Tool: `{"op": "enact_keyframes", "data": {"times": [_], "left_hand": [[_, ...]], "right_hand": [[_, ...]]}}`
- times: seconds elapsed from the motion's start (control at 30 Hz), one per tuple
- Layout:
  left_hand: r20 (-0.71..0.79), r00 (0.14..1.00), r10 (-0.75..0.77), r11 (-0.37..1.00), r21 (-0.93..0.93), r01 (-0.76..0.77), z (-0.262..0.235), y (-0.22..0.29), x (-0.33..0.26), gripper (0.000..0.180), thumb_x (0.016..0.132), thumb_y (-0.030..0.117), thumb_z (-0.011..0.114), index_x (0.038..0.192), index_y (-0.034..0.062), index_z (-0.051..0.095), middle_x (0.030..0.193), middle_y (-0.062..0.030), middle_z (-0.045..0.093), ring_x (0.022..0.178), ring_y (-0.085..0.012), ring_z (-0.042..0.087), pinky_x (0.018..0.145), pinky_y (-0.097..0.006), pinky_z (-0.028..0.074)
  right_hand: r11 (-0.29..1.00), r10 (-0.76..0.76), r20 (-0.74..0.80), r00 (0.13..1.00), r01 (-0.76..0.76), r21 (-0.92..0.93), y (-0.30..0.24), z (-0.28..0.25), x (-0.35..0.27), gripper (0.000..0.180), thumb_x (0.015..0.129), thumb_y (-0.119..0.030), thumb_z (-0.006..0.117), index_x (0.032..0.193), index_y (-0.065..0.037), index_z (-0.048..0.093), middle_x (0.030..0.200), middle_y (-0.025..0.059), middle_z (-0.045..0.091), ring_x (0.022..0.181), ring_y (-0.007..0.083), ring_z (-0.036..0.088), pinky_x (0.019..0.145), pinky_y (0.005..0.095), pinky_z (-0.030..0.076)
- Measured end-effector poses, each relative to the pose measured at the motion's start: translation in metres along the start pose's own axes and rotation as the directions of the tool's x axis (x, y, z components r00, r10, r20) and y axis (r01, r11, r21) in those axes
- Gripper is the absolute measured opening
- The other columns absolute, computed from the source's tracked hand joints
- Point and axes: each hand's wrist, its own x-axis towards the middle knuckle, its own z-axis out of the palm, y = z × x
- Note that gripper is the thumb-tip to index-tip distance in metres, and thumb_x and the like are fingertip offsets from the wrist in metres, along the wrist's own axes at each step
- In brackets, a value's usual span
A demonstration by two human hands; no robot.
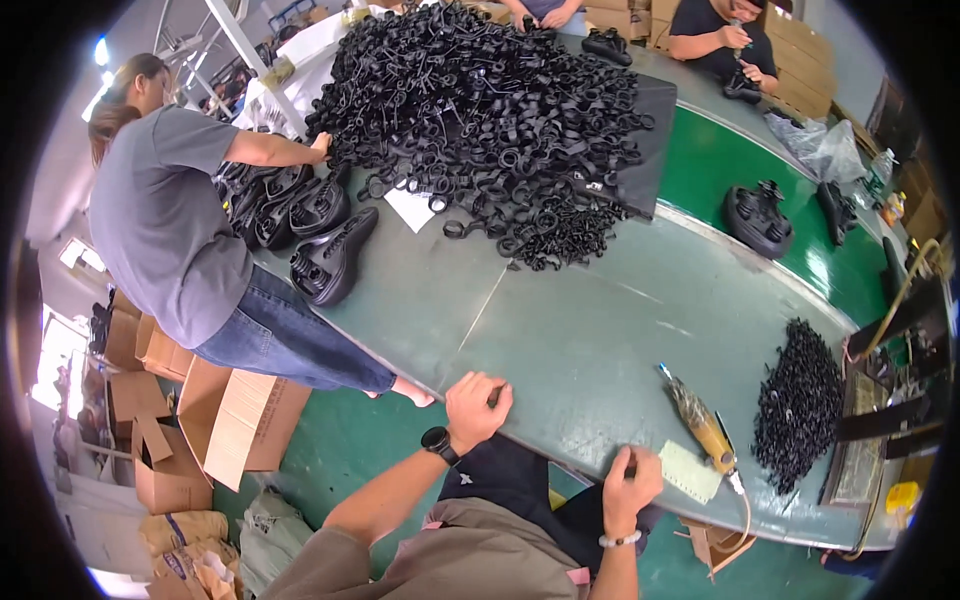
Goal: Assemble plastic components and clips onto bicycle seats using a pneumatic screwdriver.
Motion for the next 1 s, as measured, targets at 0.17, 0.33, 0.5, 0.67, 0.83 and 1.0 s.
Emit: {"op": "enact_keyframes", "data": {"times": [0.17, 0.33, 0.5, 0.67, 0.83, 1.0], "left_hand": [[0.064, 0.995, 0.073, 0.997, -0.037, -0.071, 0.002, -0.003, 0.001, 0.012, 0.073, 0.01, 0.075, 0.076, 0.0112, 0.063, 0.062, -0.0042, 0.052, 0.056, -0.0244, 0.05, 0.049, -0.037, 0.039], [0.142, 0.985, 0.095, 0.995, -0.023, -0.092, 0.005, -0.007, 0.004, 0.018, 0.067, 0.007, 0.077, 0.08, 0.0105, 0.064, 0.064, -0.0025, 0.051, 0.054, -0.0222, 0.048, 0.048, -0.035, 0.038], [0.244, 0.97, 0.002, 1.0, 0.022, -0.008, 0.0, -0.003, 0.017, 0.02, 0.065, 0.008, 0.078, 0.081, 0.0102, 0.066, 0.066, -0.0012, 0.052, 0.055, -0.0202, 0.049, 0.049, -0.033, 0.04], [0.271, 0.962, -0.021, 1.0, -0.001, 0.022, 0.001, -0.005, 0.023, 0.024, 0.067, 0.01, 0.079, 0.085, 0.0118, 0.063, 0.068, -0.0007, 0.048, 0.056, -0.02, 0.045, 0.051, -0.033, 0.037], [0.242, 0.97, -0.021, 1.0, -0.015, 0.025, -0.003, -0.01, 0.028, 0.022, 0.072, 0.013, 0.076, 0.086, 0.013, 0.058, 0.075, -0.0009, 0.047, 0.065, -0.0187, 0.049, 0.057, -0.031, 0.04], [0.47, 0.878, -0.089, 0.995, -0.005, 0.104, -0.019, -0.012, 0.011, 0.01, 0.084, 0.021, 0.062, 0.088, 0.0115, 0.06, 0.078, -0.0038, 0.052, 0.074, -0.0208, 0.054, 0.066, -0.037, 0.045]], "right_hand": [[0.976, 0.217, 0.234, 0.948, -0.218, -0.023, -0.007, -0.006, 0.014, 0.012, 0.084, -0.01, 0.069, 0.079, -0.001, 0.065, 0.062, 0.0096, 0.054, 0.055, 0.0258, 0.051, 0.053, 0.0385, 0.04], [0.993, 0.058, 0.459, 0.886, -0.005, -0.118, -0.001, -0.015, 0.021, 0.016, 0.083, -0.015, 0.072, 0.086, 0.0, 0.066, 0.072, 0.0124, 0.062, 0.065, 0.0274, 0.059, 0.062, 0.0396, 0.046], [1.0, -0.01, 0.564, 0.826, 0.007, 0.007, -0.019, -0.012, 0.059, 0.007, 0.079, -0.011, 0.071, 0.081, -0.005, 0.068, 0.066, 0.0119, 0.057, 0.06, 0.034, 0.053, 0.056, 0.0463, 0.042], [0.995, 0.024, 0.72, 0.694, 0.051, -0.083, -0.037, -0.007, 0.085, 0.008, 0.081, -0.013, 0.069, 0.083, -0.005, 0.069, 0.068, 0.0124, 0.06, 0.062, 0.0342, 0.055, 0.059, 0.0462, 0.044], [0.93, 0.367, 0.774, 0.515, -0.184, -0.319, -0.066, -0.008, 0.092, 0.024, 0.086, -0.023, 0.067, 0.091, 0.0, 0.069, 0.081, 0.0197, 0.066, 0.078, 0.0371, 0.063, 0.073, 0.0464, 0.051], [0.94, 0.338, 0.785, 0.519, -0.156, -0.302, -0.068, -0.008, 0.071, 0.035, 0.09, -0.03, 0.063, 0.102, 0.003, 0.067, 0.088, 0.0199, 0.068, 0.08, 0.0335, 0.065, 0.077, 0.043, 0.051]]}}
